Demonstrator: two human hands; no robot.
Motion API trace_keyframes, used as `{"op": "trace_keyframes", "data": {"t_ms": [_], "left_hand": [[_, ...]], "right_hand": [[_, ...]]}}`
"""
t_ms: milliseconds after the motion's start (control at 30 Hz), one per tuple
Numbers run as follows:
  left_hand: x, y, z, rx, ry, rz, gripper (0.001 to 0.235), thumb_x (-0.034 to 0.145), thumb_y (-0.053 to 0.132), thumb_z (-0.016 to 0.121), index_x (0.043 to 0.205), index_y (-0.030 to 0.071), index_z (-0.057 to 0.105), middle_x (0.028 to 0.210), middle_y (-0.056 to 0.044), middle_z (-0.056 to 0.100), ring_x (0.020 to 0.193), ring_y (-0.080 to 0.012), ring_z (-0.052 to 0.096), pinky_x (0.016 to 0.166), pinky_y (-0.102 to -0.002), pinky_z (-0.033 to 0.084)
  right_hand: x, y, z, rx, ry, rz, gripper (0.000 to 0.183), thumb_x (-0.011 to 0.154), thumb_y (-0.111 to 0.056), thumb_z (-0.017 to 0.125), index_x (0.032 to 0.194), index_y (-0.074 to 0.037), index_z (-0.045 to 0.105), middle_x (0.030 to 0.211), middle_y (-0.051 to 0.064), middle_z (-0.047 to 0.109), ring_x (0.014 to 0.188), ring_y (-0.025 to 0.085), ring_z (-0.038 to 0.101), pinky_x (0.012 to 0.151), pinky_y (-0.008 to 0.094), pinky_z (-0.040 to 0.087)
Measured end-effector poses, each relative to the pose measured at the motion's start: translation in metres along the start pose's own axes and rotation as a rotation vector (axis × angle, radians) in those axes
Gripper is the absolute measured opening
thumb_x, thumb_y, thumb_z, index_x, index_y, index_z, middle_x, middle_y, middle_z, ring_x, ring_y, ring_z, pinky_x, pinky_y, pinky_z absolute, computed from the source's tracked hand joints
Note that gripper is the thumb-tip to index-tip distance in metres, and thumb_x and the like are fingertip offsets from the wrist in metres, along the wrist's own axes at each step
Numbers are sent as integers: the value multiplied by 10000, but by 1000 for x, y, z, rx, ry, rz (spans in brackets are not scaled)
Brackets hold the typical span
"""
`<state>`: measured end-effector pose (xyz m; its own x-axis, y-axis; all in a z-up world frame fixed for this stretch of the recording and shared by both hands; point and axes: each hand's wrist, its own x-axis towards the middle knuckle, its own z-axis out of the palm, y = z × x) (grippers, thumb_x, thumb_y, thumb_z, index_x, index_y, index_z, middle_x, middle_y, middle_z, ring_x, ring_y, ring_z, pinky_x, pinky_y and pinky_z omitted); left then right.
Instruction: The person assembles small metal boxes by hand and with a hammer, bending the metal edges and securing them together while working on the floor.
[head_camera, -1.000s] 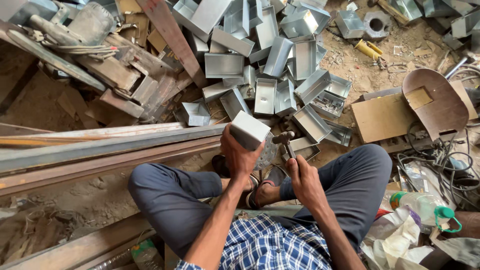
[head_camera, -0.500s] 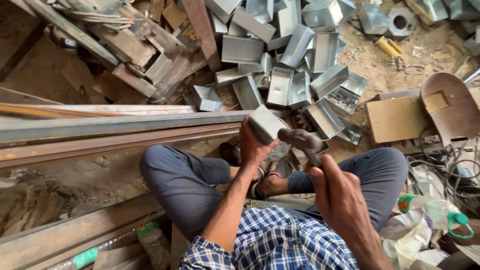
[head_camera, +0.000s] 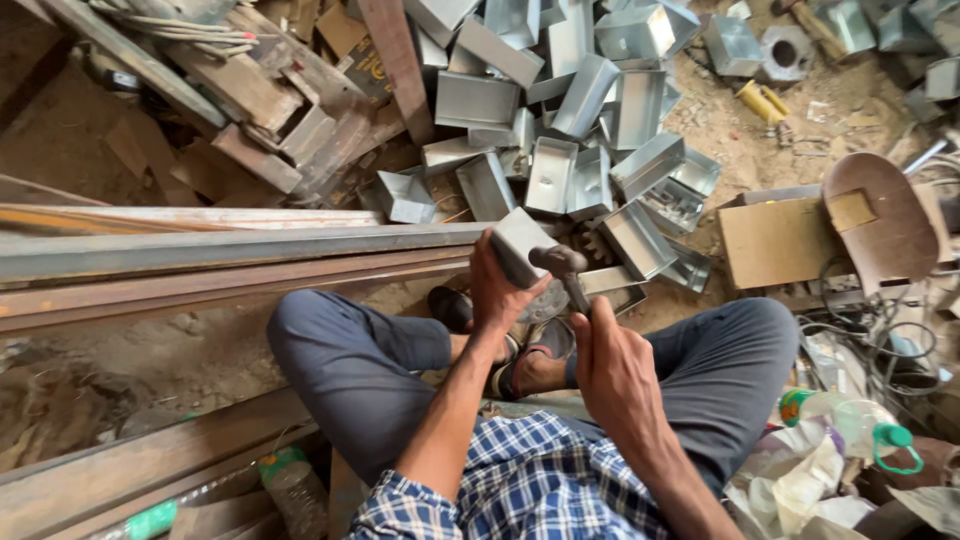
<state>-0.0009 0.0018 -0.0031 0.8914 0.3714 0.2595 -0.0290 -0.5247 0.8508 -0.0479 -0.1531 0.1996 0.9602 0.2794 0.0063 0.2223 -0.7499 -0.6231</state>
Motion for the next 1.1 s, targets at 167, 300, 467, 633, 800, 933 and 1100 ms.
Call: {"op": "trace_keyframes", "data": {"t_ms": [167,300,467,633,800,933,1100], "left_hand": [[-1,-1,2,20,22,9,1199,603,342,994,1505,13,276,1379,-260,495,1239,-450,511,1039,-537,455],[1,-10,13,-33,51,11,1136,620,389,981,1492,18,354,1372,-231,534,1255,-433,547,1063,-513,474],[2,-17,17,10,67,32,1149,557,426,984,1455,7,403,1361,-243,540,1251,-429,538,1063,-497,466],[0,-3,1,-24,21,-7,1132,589,407,957,1498,36,393,1358,-208,564,1252,-404,558,1073,-500,470],[5,-3,4,-63,-43,-18,1175,570,446,968,1492,49,356,1331,-188,551,1215,-357,580,1069,-480,487],[-1,-6,2,-4,18,52,1221,549,405,979,1508,40,316,1378,-208,517,1269,-408,538,1104,-510,455],[2,-4,1,-4,-27,7,1218,570,402,971,1537,67,310,1406,-194,514,1295,-396,536,1124,-497,461]], "right_hand": [[-2,-8,-22,273,272,-97,177,1062,-138,409,1003,-11,516,560,169,539,445,302,554,392,439,395],[16,39,14,119,245,-183,177,1085,-134,481,971,-2,509,616,178,537,530,326,539,474,448,373],[22,65,53,138,85,-50,223,1065,-190,535,1001,6,620,646,200,554,557,334,575,497,413,402],[14,46,15,223,141,-106,313,1144,-218,420,939,-18,546,587,94,558,479,166,555,455,349,399],[22,52,25,202,206,-160,315,1161,-211,379,963,5,494,579,109,511,462,176,484,441,374,340],[32,70,34,176,-39,68,334,1134,-279,345,947,-42,487,551,70,530,351,170,447,314,354,341],[33,55,2,116,189,-128,427,1235,-299,368,920,-26,463,586,76,512,436,158,475,424,341,329]]}}
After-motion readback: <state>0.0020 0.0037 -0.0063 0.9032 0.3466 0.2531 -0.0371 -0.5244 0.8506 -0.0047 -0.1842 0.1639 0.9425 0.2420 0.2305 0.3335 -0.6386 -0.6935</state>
